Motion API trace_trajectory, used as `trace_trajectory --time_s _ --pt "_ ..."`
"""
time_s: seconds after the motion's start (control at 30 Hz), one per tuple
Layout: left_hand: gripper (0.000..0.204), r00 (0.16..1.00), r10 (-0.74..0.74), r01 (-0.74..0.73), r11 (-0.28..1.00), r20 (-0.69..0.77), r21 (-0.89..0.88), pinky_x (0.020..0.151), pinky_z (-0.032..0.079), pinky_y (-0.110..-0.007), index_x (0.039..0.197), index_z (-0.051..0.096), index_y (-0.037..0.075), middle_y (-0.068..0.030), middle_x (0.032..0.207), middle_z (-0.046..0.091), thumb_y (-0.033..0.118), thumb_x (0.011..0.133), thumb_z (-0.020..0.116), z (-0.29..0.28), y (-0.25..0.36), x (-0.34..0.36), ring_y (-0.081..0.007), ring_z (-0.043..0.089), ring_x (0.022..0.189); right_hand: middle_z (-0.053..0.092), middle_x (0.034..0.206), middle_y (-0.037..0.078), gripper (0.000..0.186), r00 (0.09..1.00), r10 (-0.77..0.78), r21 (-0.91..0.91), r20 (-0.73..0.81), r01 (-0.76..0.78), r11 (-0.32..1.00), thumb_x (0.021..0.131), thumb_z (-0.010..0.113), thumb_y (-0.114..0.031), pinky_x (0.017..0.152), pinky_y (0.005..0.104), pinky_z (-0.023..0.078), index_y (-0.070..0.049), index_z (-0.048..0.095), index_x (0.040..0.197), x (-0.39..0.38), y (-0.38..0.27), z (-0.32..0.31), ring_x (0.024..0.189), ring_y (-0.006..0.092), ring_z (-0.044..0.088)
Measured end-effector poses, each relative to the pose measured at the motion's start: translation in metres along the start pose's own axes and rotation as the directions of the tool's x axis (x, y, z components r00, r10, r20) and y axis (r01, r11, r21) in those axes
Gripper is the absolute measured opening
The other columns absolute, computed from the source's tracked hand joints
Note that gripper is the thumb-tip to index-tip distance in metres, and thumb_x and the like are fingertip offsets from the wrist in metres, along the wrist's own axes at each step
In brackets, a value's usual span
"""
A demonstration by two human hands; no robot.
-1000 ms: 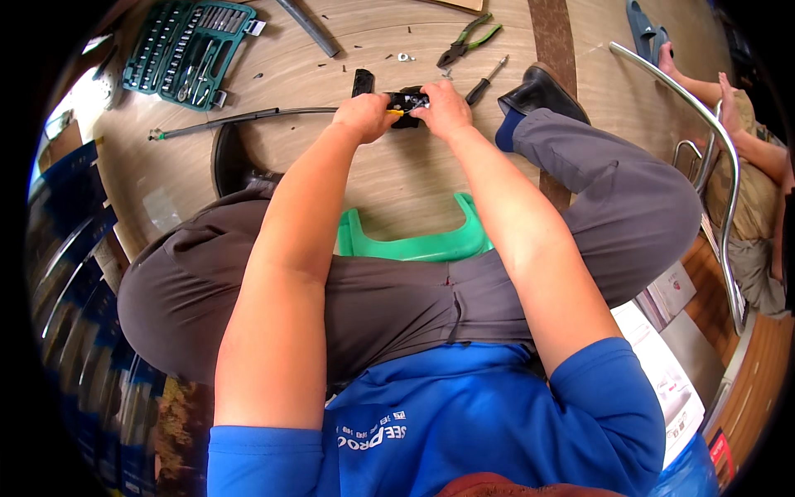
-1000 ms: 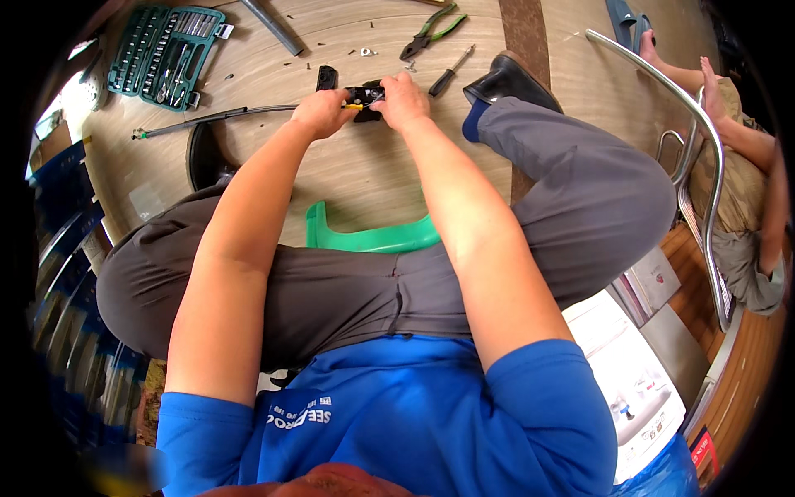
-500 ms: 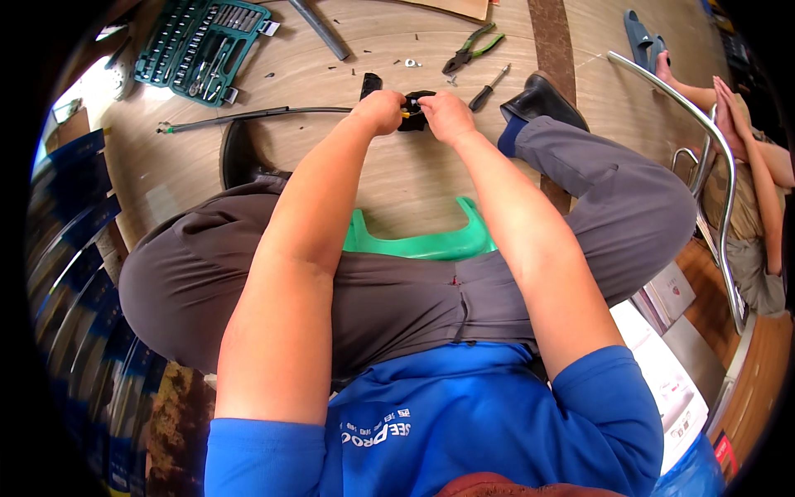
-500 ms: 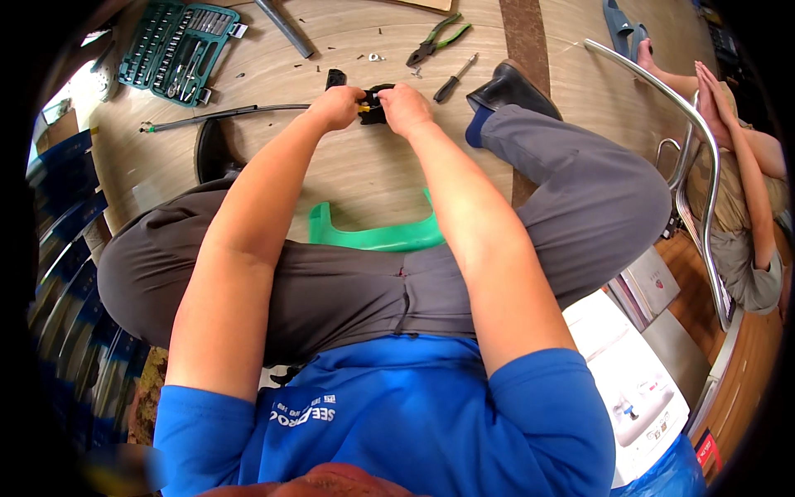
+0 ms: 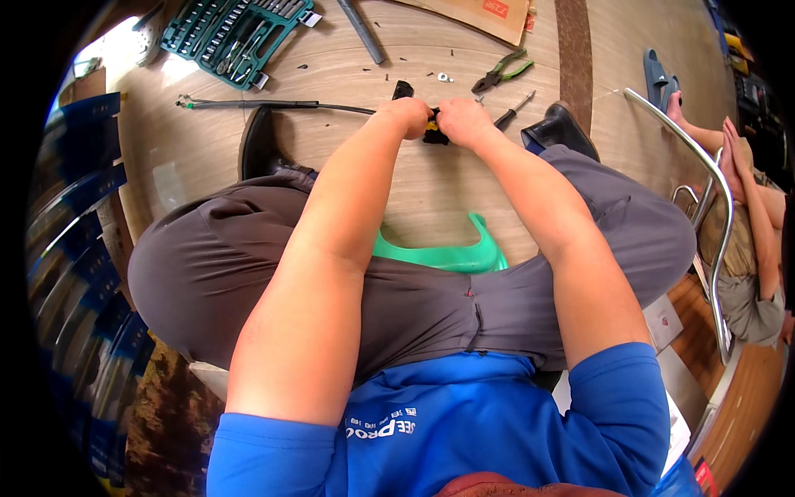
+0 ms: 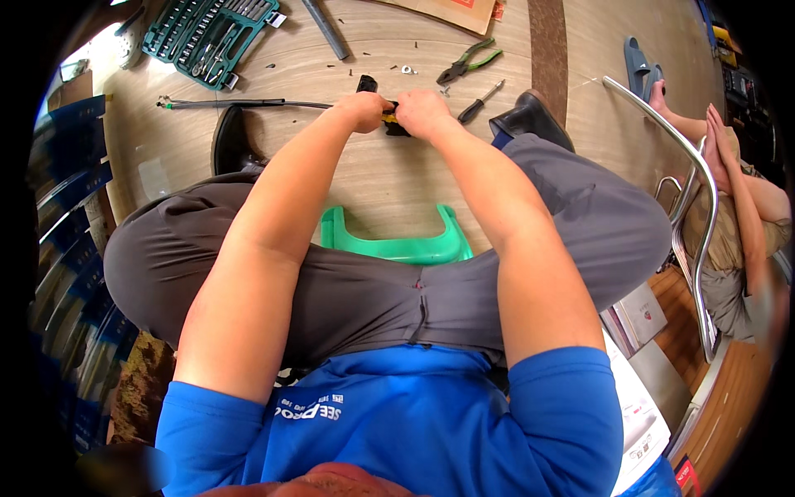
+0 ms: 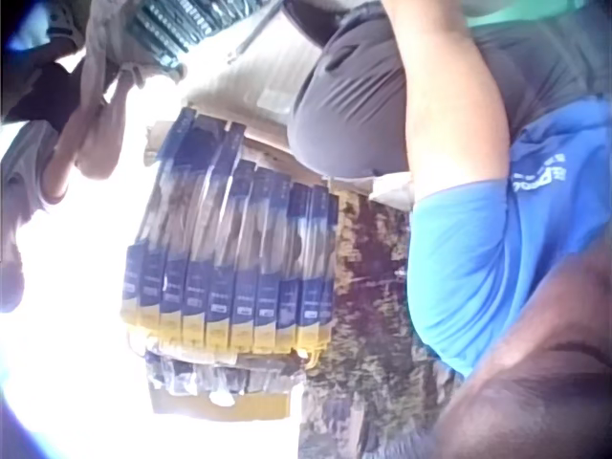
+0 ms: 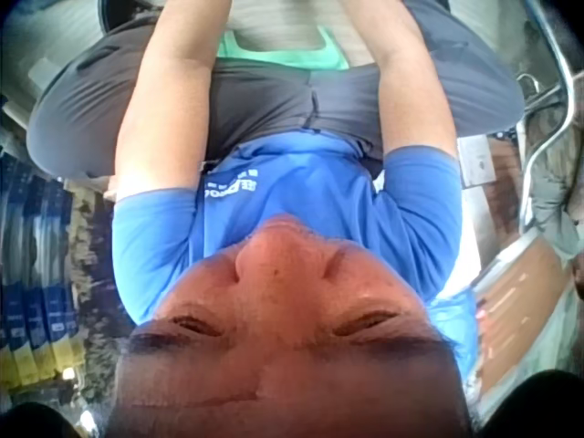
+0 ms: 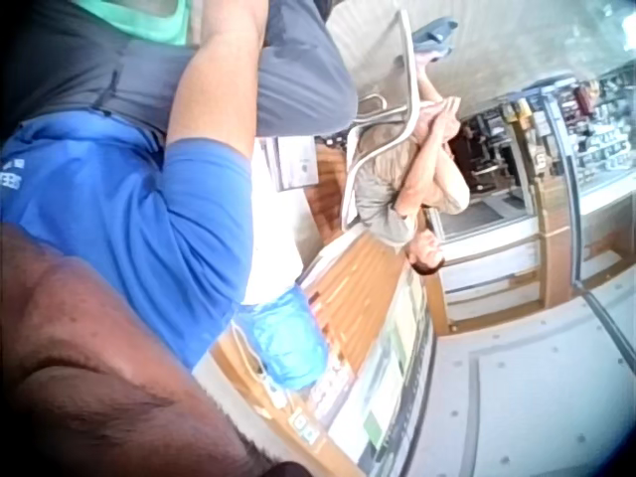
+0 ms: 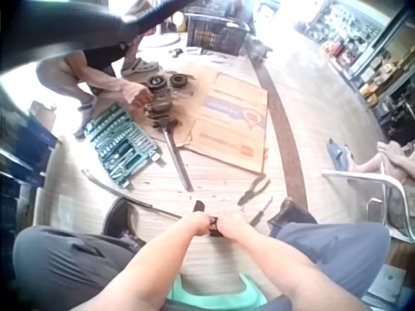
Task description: The person assembles a car wiper blade mechanism by hand, inserting a metal rod through components and securing it with small fasteners while using a screwdriver.
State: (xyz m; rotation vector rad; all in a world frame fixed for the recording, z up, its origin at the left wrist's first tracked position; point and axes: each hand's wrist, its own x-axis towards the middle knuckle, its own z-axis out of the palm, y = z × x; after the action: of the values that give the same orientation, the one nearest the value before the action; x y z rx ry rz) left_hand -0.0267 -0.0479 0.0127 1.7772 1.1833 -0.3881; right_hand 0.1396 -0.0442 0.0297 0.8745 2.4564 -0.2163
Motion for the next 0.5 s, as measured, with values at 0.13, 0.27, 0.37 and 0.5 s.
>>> trace_trajectory --time_s 0.13,0.27,0.37,0.5 --pt "0.056 1.0 -0.001 0.001 1.0 0.025 -0.016 0.092 0.05 -0.039 0.13 0.057 0.026 -0.0101 0.118 0.065 0.004 0.079 0.049 -0.002 0.003 0.002 -0.0303 0.061 0.109 0.065 0.095 0.012 0.02 0.999 0.024 0.078 0.029 -0.026 0.997 0.088 0.05 -0.019 0.078 0.0394 0.053 -0.004 0.063 0.095 0.004 0.001 0.004 0.094 0.0283 0.063" --pt "0.056 1.0 -0.01 0.01 0.999 0.015 -0.031 0.091 0.05 -0.04 0.13 0.057 0.027 -0.0097 0.117 0.065 0.004 0.08 0.048 -0.001 0.001 0.002 -0.0306 0.061 0.108 0.065 0.095 0.013 0.021 1.0 -0.028 0.069 0.007 0.027 0.997 0.089 0.049 -0.018 0.08 0.0393 0.051 -0.004 0.062 0.097 0.006 0.001 0.006 0.093 0.029 0.063" --pt "0.056 1.0 0.013 -0.012 1.0 0.018 -0.02 0.091 0.05 -0.04 0.13 0.057 0.027 -0.0099 0.117 0.065 0.003 0.08 0.048 -0.002 0.0 0.003 -0.0307 0.061 0.108 0.065 0.095 0.012 0.02 1.0 0.018 0.075 0.004 -0.018 0.997 0.088 0.05 -0.018 0.081 0.0386 0.051 -0.005 0.063 0.094 0.006 0.0 0.007 0.092 0.0281 0.063" --pt "0.057 0.999 0.009 -0.007 0.999 0.043 -0.047 0.091 0.05 -0.039 0.13 0.058 0.027 -0.0104 0.117 0.065 0.003 0.079 0.048 0.0 -0.002 0.006 -0.0308 0.062 0.107 0.063 0.094 0.009 0.019 0.999 -0.028 0.001 -0.047 0.028 1.0 0.088 0.05 -0.017 0.08 0.0379 0.051 -0.008 0.066 0.09 0.0 -0.001 0.007 0.092 0.026 0.063"
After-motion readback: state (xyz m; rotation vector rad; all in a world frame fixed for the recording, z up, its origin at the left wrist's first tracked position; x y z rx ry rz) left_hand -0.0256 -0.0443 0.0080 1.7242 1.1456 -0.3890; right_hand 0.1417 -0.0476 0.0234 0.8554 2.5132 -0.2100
